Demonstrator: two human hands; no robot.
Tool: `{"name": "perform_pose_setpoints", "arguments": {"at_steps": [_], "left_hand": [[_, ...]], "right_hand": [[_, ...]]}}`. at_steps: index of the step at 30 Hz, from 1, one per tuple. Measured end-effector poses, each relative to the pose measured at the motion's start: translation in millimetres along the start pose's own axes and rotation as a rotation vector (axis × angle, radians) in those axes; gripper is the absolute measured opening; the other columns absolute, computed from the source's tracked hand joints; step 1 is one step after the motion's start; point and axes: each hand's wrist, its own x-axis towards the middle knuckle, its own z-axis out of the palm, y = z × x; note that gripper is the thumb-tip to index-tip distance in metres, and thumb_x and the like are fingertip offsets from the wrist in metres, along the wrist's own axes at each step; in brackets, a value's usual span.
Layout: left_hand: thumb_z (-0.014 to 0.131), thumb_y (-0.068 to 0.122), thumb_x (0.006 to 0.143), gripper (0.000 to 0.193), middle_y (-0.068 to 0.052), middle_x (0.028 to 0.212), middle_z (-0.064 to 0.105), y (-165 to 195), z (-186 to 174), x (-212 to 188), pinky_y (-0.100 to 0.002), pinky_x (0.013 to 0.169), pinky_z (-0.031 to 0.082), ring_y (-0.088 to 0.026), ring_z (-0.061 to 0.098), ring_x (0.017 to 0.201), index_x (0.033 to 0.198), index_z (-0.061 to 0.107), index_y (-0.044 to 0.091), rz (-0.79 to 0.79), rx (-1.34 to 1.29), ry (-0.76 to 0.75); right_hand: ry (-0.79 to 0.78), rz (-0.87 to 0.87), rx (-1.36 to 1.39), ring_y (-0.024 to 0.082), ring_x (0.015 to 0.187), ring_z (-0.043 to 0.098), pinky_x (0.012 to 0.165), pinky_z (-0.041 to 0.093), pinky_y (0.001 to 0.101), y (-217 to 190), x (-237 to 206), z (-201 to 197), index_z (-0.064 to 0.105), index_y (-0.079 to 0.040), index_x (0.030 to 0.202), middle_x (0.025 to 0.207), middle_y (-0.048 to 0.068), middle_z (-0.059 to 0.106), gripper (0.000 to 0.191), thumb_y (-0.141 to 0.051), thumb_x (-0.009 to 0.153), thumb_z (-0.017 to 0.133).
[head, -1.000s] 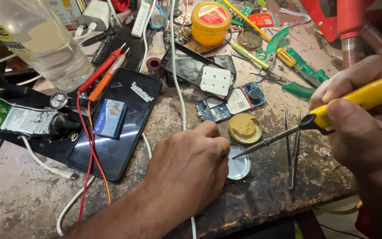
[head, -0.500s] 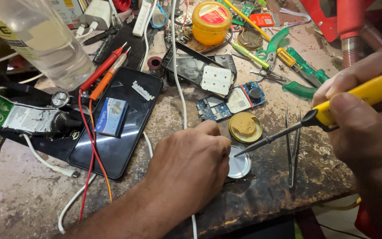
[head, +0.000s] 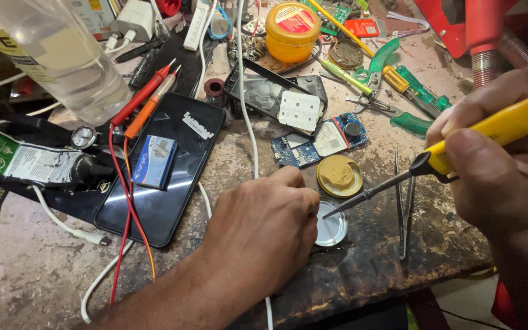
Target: The person probes a disassembled phone motherboard with multimeter test leads, then uses a soldering iron, dipping its tip into a small tin of flux and soldering components on the board. They reposition the board on the cluttered workbench and continue working on it with the iron.
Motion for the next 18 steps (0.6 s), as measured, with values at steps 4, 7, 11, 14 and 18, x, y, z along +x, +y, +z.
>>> {"name": "perform_pose_setpoints", "arguments": {"at_steps": [4,7,11,14,18], "left_hand": [[0.066,0.017,0.086,0.016,-0.009,0.090,0.068,0.3,0.1,0.3,-0.049,0.068,0.055,-0.032,0.071,0.076,0.076,0.073,0.007,-0.010,0.010,-0.021],[0.066,0.017,0.085,0.015,-0.009,0.090,0.068,0.2,0.3,0.4,-0.049,0.070,0.055,-0.031,0.071,0.076,0.076,0.073,0.008,-0.010,0.011,-0.012],[0.067,0.018,0.085,0.015,-0.009,0.090,0.068,0.7,0.0,0.0,-0.049,0.069,0.055,-0.032,0.070,0.076,0.075,0.074,0.008,-0.015,-0.009,0.024],[0.066,0.017,0.085,0.015,-0.008,0.091,0.068,0.3,-0.6,0.2,-0.048,0.069,0.055,-0.032,0.070,0.075,0.075,0.073,0.008,-0.004,-0.029,0.030],[0.065,0.016,0.087,0.017,-0.008,0.091,0.068,1.6,1.3,0.6,-0.049,0.068,0.054,-0.032,0.070,0.075,0.074,0.073,0.008,-0.016,-0.005,0.021]], "right_hand": [[0.009,-0.048,-0.016,0.011,0.080,0.066,0.079,0.058,0.0270,-0.1,2.4,3.4,0.050,-0.008,0.108,0.085,0.003,0.060,0.020,-0.024,0.105,0.063],[0.004,-0.049,-0.033,0.010,0.078,0.067,0.075,0.057,0.0259,0.6,3.5,2.7,0.052,-0.008,0.106,0.083,0.003,0.062,0.020,-0.025,0.105,0.063],[-0.015,-0.072,-0.079,0.009,0.077,0.067,0.072,0.058,0.0248,3.8,6.5,-0.4,0.053,-0.008,0.104,0.084,0.004,0.064,0.018,-0.023,0.106,0.063],[-0.011,-0.092,-0.080,0.009,0.074,0.067,0.071,0.059,0.0248,6.2,6.6,-1.1,0.055,-0.009,0.102,0.082,0.004,0.064,0.016,-0.022,0.105,0.063],[-0.002,-0.069,-0.022,0.009,0.079,0.067,0.074,0.058,0.0243,5.8,2.6,-0.7,0.053,-0.008,0.106,0.085,0.004,0.064,0.017,-0.021,0.107,0.064]]}}
